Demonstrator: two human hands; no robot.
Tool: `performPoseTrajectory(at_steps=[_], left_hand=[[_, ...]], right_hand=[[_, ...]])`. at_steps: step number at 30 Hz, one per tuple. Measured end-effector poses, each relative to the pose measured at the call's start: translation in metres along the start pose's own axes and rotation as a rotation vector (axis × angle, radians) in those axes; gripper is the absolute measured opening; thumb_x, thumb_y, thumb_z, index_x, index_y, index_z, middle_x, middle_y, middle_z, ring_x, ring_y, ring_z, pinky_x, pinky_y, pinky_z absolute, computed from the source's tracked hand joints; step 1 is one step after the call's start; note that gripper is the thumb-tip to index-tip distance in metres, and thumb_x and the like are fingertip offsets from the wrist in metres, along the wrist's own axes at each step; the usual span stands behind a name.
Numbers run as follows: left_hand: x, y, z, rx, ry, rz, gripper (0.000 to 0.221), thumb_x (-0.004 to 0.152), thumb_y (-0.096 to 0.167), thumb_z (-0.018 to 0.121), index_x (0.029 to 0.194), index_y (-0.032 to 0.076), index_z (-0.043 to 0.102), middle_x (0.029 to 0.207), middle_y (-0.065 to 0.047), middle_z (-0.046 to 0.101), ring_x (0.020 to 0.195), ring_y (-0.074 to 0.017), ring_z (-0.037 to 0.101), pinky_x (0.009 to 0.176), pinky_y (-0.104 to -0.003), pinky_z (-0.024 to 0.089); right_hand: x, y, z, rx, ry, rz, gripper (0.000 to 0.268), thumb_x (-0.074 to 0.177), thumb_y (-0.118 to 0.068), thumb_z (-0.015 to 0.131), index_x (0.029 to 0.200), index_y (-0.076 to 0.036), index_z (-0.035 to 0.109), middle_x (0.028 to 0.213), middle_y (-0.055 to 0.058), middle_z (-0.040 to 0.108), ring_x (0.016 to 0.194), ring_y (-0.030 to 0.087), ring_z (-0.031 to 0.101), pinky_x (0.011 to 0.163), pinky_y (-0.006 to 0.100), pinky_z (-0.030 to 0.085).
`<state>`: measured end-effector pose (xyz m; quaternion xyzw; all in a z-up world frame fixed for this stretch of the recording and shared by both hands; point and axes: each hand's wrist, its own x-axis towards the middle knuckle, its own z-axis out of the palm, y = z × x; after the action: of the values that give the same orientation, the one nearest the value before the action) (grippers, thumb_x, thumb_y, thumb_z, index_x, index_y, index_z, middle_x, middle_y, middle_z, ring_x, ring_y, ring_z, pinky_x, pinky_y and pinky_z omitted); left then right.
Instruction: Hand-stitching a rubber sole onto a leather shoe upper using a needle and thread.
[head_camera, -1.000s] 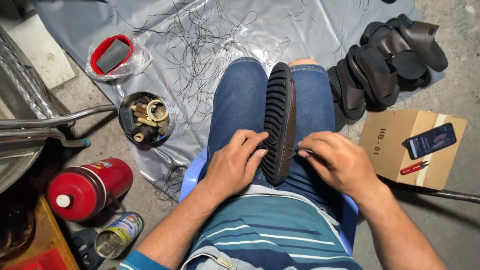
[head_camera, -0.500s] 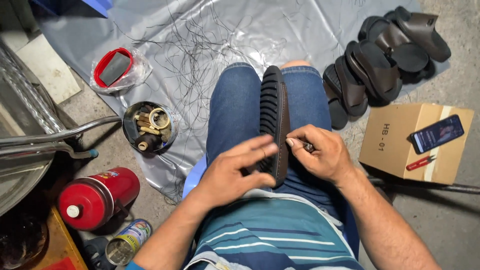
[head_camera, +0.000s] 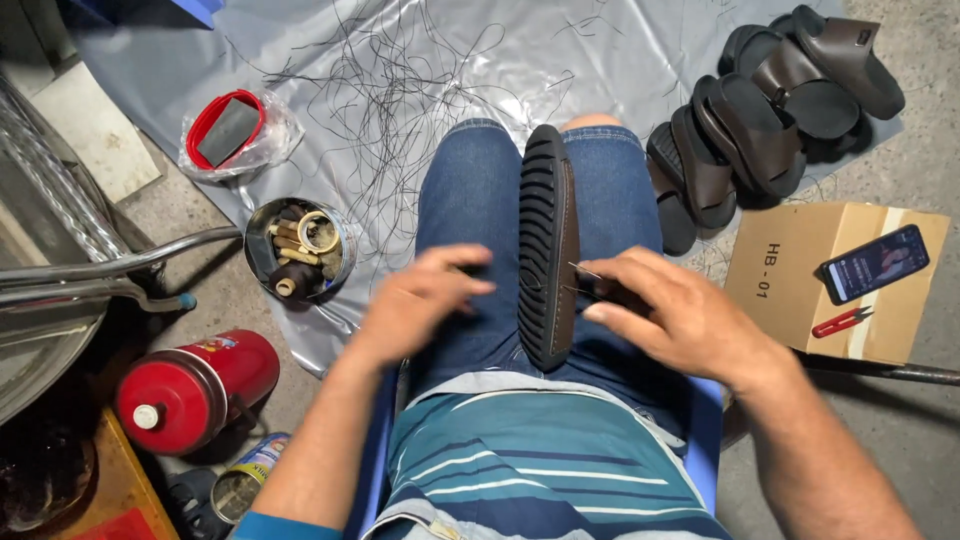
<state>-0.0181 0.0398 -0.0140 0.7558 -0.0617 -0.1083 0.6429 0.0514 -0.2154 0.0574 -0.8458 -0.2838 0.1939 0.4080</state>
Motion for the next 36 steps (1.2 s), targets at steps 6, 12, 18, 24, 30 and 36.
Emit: performPoseTrajectory(at_steps=[6,12,18,24,30,36], left_hand=[[-0.009,-0.014,-0.037,0.473,0.606,-0.599,0.025,0.085,0.039,0.062,0.069,0.02,0.07,0.105,0.001,0.064,0.097,-0.0225,0.06,0.082,-0.033,0.046],[0.004,0.02,0.03,0.647,0.35,0.118,0.031,0.084,0.019,0.06,0.113,0.01,0.058,0.121,-0.021,0.048,0.118,-0.0418,0.043,0.101,-0.052,0.025],[0.002,0.014,0.073,0.493,0.286,0.238,0.048,0.079,0.028,0.069,0.122,0.015,0.052,0.12,-0.008,0.052,0.109,-0.026,0.056,0.097,-0.04,0.039],[-0.001,0.022,0.08,0.37,0.416,0.14,0.035,0.076,0.019,0.072,0.109,0.015,0.06,0.101,-0.004,0.06,0.067,-0.02,0.067,0.057,-0.03,0.055],[-0.001,0.024,0.082,0.355,0.47,0.175,0.032,0.076,0.017,0.072,0.107,0.014,0.063,0.1,-0.004,0.062,0.084,-0.0232,0.067,0.068,-0.032,0.056],[-0.002,0.025,0.081,0.334,0.499,0.221,0.032,0.077,0.013,0.071,0.107,0.01,0.063,0.098,-0.008,0.063,0.083,-0.0266,0.067,0.065,-0.032,0.056]], right_hand=[[0.004,0.005,-0.013,-0.185,-0.111,-0.092,0.029,0.083,-0.009,0.053,0.109,-0.013,0.064,0.084,0.009,0.065,0.068,0.031,0.063,0.061,0.04,0.051],[0.009,0.019,-0.008,-0.377,-0.145,-0.126,0.028,0.079,-0.012,0.058,0.105,-0.02,0.066,0.083,0.005,0.064,0.07,0.027,0.06,0.061,0.04,0.051],[0.006,0.025,-0.008,-0.435,-0.163,-0.075,0.033,0.076,-0.019,0.059,0.105,-0.033,0.066,0.081,-0.004,0.06,0.071,0.019,0.059,0.063,0.032,0.051],[0.007,0.023,-0.006,-0.436,-0.188,-0.046,0.035,0.075,-0.018,0.058,0.107,-0.031,0.066,0.08,-0.003,0.059,0.071,0.019,0.059,0.063,0.032,0.051],[0.01,0.019,-0.007,-0.446,-0.194,-0.05,0.036,0.075,-0.017,0.057,0.106,-0.032,0.066,0.078,-0.002,0.059,0.069,0.018,0.059,0.062,0.031,0.051],[0.011,0.016,-0.007,-0.453,-0.212,-0.035,0.036,0.075,-0.016,0.057,0.107,-0.031,0.067,0.078,-0.002,0.06,0.068,0.018,0.059,0.062,0.031,0.051]])
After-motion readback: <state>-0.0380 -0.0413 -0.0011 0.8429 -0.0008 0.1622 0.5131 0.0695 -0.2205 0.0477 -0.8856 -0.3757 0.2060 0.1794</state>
